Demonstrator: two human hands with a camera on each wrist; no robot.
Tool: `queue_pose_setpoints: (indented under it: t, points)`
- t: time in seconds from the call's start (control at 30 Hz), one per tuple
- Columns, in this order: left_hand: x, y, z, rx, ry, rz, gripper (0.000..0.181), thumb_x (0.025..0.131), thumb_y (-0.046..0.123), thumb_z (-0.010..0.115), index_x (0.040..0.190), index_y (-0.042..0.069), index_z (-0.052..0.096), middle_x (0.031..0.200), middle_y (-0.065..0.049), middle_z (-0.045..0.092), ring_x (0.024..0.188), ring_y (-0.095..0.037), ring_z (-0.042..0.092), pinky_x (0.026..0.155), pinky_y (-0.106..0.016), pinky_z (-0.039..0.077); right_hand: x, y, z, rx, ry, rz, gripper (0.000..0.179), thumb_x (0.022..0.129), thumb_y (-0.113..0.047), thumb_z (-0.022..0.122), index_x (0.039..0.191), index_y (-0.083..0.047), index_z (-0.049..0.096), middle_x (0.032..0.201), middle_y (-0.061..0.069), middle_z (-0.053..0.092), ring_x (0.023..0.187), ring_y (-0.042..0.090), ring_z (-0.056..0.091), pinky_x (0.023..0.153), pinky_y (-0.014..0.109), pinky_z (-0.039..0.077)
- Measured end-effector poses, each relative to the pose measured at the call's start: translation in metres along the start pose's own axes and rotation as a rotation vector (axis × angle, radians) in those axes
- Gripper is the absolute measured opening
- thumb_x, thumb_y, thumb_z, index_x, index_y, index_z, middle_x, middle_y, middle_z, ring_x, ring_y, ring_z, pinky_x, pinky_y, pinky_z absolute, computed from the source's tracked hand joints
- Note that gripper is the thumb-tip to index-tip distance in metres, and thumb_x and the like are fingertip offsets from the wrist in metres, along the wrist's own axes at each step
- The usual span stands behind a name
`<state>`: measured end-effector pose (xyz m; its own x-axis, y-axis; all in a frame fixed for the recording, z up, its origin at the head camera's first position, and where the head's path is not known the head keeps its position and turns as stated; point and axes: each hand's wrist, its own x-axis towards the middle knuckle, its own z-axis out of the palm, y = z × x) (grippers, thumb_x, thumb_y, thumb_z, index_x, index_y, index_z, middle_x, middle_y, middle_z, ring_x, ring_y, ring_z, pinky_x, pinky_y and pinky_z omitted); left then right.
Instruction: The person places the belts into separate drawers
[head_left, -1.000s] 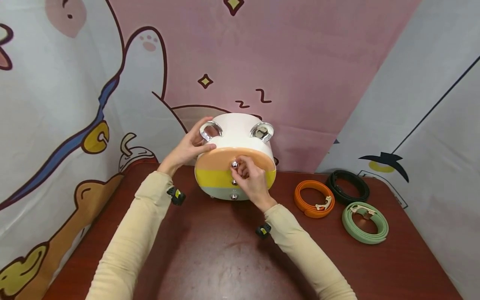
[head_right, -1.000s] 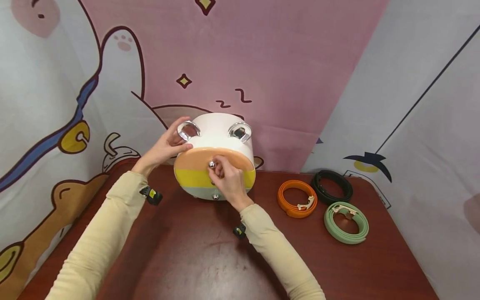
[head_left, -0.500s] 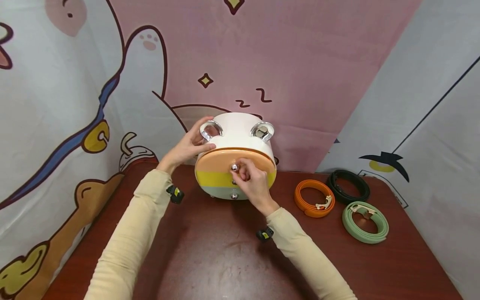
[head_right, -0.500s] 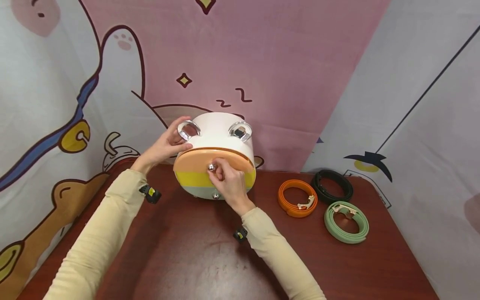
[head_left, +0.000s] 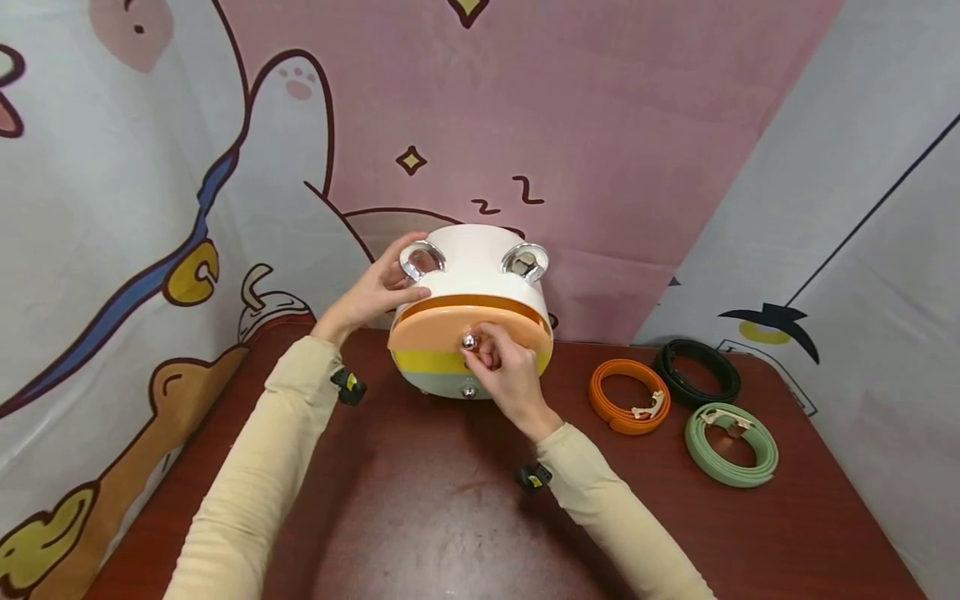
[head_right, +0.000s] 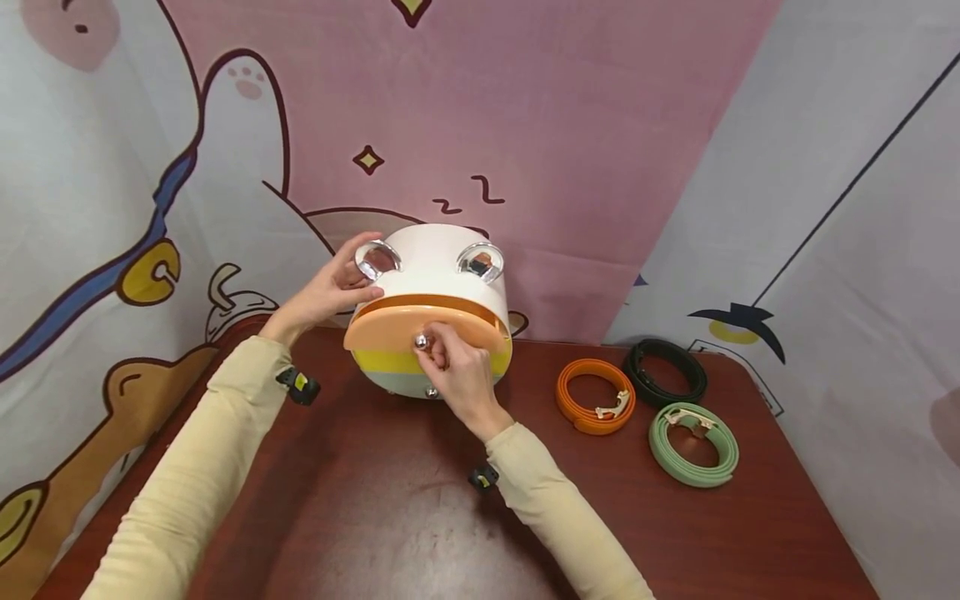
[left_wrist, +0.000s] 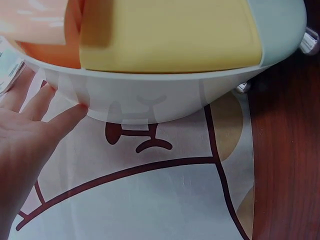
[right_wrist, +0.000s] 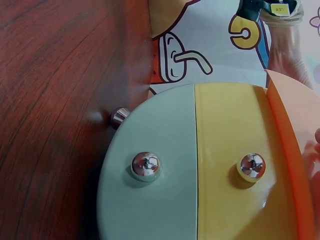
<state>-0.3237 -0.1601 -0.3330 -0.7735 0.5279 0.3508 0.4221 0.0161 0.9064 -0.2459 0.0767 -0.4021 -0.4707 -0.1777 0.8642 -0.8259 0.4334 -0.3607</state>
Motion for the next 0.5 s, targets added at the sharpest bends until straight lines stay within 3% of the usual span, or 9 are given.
queue_pose_setpoints:
  t: [0.17,0.33,0.5]
  points:
    - [-0.0007,0.0003,-0.0016,0.006,0.005,-0.016,0.077,0.091,-0.003,0.063,0.152,0.023,0.023,0.118,-0.020,0.055,0.089,-0.024,0.061,0.077,-0.032,0.051,0.0009,-0.0023,-0.0029,-0.010,-0.026,-0.010,0.033,0.075,-0.002,0.082,0.102,-0.002,0.061,0.065,0.000,0.051,0.056,0.010,0.049,0.050,0.021,0.040]
    - [0.0000,-0.0006,-0.0021,0.012,0.001,-0.009,0.077,0.091,-0.002,0.064,0.153,0.019,0.023,0.105,-0.019,0.058,0.075,-0.020,0.058,0.068,-0.029,0.051,0.0026,-0.0047,-0.0071,-0.026,-0.047,-0.041,0.036,0.073,-0.001,0.084,0.102,-0.001,0.062,0.065,0.000,0.052,0.055,0.010,0.049,0.050,0.021,0.040]
    - [0.0002,-0.0013,-0.0024,0.011,-0.003,-0.013,0.077,0.091,-0.002,0.064,0.153,0.017,0.022,0.101,-0.019,0.059,0.073,-0.019,0.058,0.065,-0.028,0.050,0.0013,-0.0065,-0.0091,-0.027,-0.057,-0.056,0.036,0.072,-0.001,0.084,0.101,-0.001,0.062,0.065,0.000,0.051,0.055,0.010,0.048,0.051,0.021,0.041]
